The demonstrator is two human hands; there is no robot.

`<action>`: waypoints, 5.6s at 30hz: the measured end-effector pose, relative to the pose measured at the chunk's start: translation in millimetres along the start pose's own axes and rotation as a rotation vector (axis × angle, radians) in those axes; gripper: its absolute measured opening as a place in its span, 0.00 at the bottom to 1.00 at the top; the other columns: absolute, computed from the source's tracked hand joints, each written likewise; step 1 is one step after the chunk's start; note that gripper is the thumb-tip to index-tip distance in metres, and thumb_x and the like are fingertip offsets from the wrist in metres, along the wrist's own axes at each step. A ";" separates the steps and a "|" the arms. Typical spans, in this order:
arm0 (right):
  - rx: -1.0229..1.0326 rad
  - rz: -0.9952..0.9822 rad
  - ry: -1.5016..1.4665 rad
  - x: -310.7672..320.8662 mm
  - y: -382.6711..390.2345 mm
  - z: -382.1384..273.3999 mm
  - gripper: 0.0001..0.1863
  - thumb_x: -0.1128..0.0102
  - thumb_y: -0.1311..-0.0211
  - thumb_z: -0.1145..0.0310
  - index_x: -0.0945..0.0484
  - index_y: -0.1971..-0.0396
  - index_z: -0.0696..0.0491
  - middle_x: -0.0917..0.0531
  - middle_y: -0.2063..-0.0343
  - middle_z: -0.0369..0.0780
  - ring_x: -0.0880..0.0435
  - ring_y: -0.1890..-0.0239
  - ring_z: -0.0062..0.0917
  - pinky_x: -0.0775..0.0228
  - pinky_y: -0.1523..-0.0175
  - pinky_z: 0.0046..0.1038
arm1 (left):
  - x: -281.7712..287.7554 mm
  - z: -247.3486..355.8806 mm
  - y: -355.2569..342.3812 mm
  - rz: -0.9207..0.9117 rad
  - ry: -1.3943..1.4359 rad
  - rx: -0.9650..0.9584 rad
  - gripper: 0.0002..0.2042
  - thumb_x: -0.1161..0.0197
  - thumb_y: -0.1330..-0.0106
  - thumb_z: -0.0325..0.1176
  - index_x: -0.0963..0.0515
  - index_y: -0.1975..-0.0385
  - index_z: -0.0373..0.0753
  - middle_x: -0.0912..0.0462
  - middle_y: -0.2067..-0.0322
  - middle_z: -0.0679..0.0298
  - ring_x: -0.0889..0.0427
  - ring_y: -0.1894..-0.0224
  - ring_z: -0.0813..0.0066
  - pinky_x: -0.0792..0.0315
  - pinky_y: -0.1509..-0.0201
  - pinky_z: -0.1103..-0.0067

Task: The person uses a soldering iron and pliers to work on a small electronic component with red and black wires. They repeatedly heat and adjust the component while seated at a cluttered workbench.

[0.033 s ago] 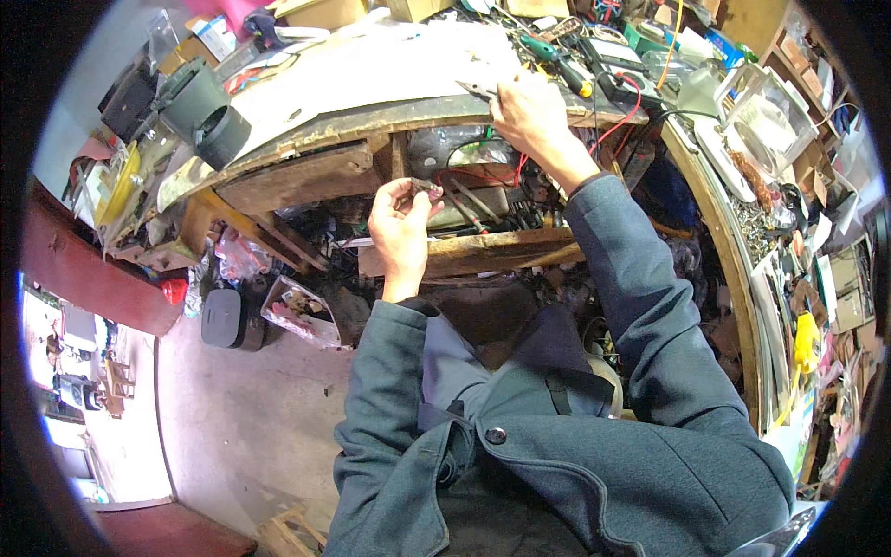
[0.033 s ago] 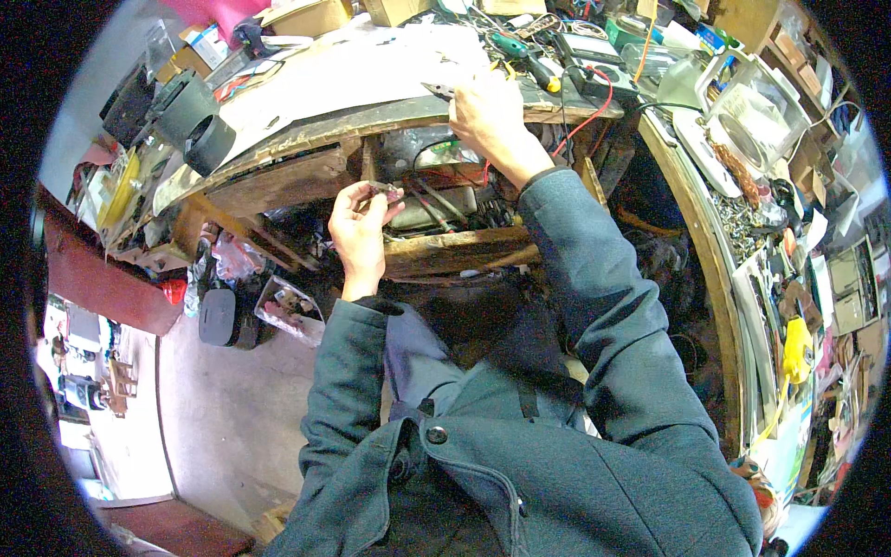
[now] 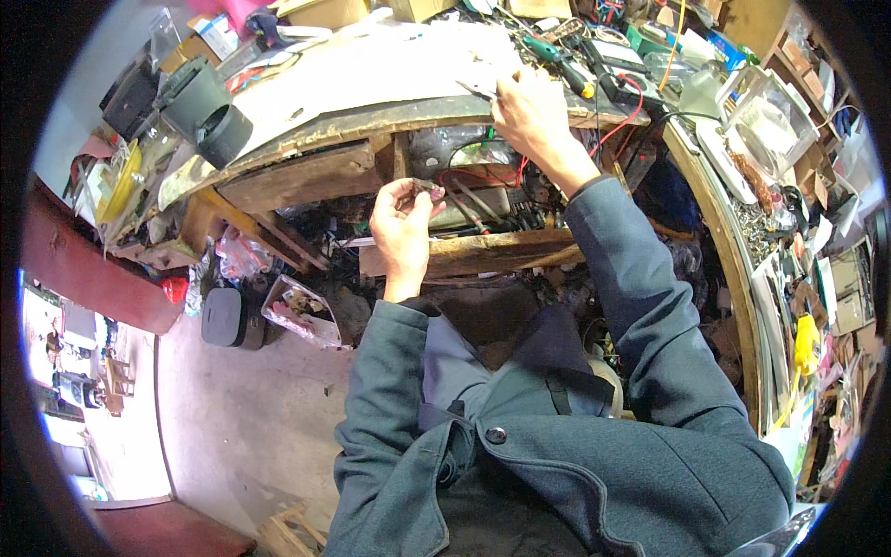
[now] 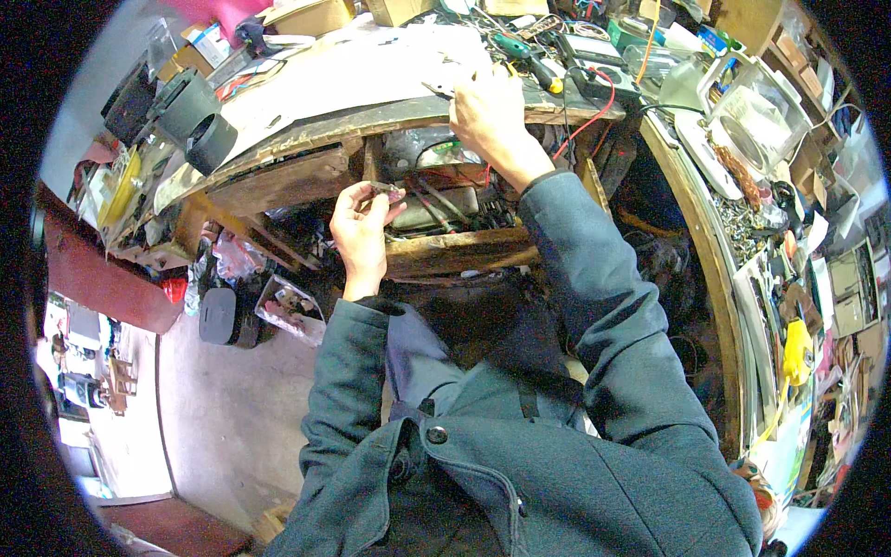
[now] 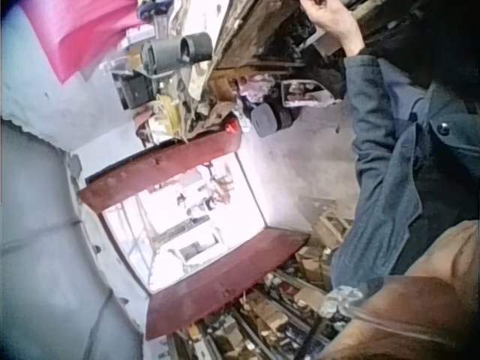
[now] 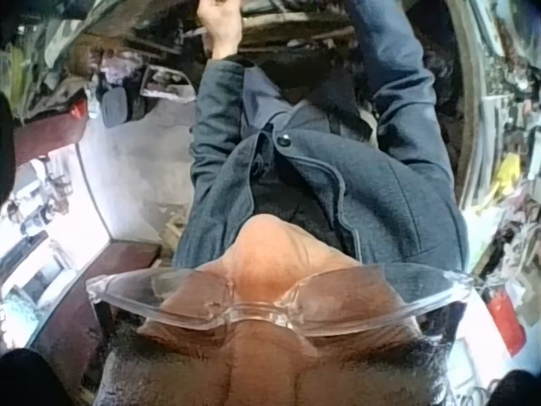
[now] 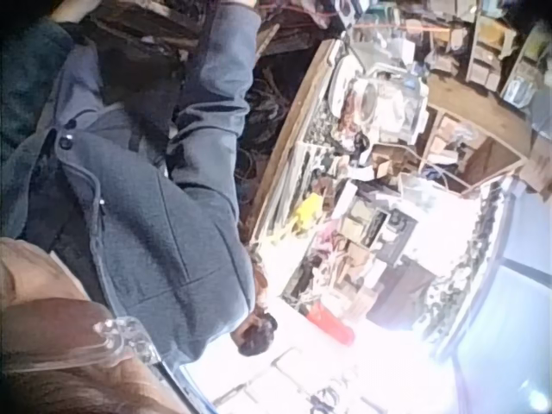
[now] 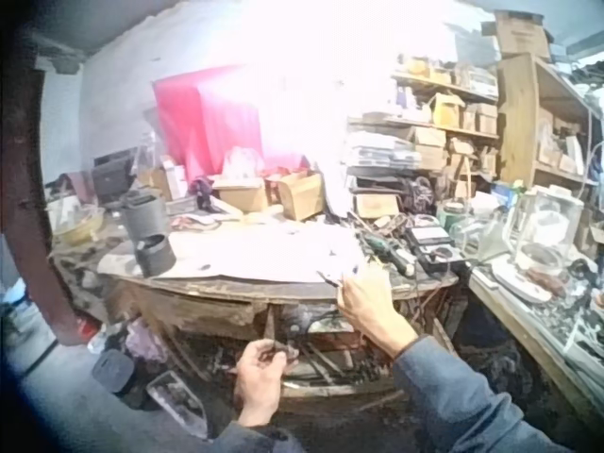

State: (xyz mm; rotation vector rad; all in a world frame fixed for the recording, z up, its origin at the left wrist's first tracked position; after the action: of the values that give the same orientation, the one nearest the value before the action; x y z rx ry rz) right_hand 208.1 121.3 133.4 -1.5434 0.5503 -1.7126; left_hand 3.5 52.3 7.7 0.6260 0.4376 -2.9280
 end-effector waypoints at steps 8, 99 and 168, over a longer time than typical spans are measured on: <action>-0.027 -0.586 -0.386 -14.5 66.7 -59.4 0.16 0.37 0.43 0.59 0.17 0.71 0.59 0.14 0.72 0.51 0.12 0.66 0.45 0.19 0.62 0.42 | 2.8 2.3 -0.5 0.021 0.020 0.025 0.10 0.42 0.33 0.19 0.29 0.54 0.28 0.17 0.61 0.53 0.12 0.60 0.61 0.14 0.55 0.69; -0.784 -0.367 -2.114 -33.0 79.2 -47.9 0.09 0.36 0.33 0.68 0.23 0.69 0.56 0.16 0.76 0.40 0.18 0.84 0.22 0.24 0.78 0.23 | 21.3 1.3 -5.5 -0.037 0.280 0.065 0.07 0.42 0.32 0.20 0.25 0.56 0.33 0.19 0.59 0.61 0.19 0.56 0.74 0.24 0.44 0.78; -0.804 -0.487 -2.104 -38.8 85.5 -55.3 0.09 0.33 0.37 0.68 0.22 0.65 0.56 0.14 0.74 0.41 0.18 0.84 0.21 0.26 0.79 0.21 | 28.2 -3.6 -8.5 -0.046 0.295 0.051 0.10 0.42 0.37 0.18 0.25 0.57 0.34 0.17 0.60 0.60 0.19 0.60 0.74 0.23 0.51 0.79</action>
State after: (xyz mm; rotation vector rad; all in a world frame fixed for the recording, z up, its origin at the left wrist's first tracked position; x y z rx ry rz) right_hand 175.0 88.3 35.0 -3.0117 -0.4044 0.7090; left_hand -22.2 60.0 -5.0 1.0756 0.4113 -2.9047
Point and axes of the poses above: each hand's wrist, its own y-axis away from the middle knuckle, its own x-axis out of the back of the hand, z = x × y, the point moved 6 cm from there along -y, towards the middle knuckle
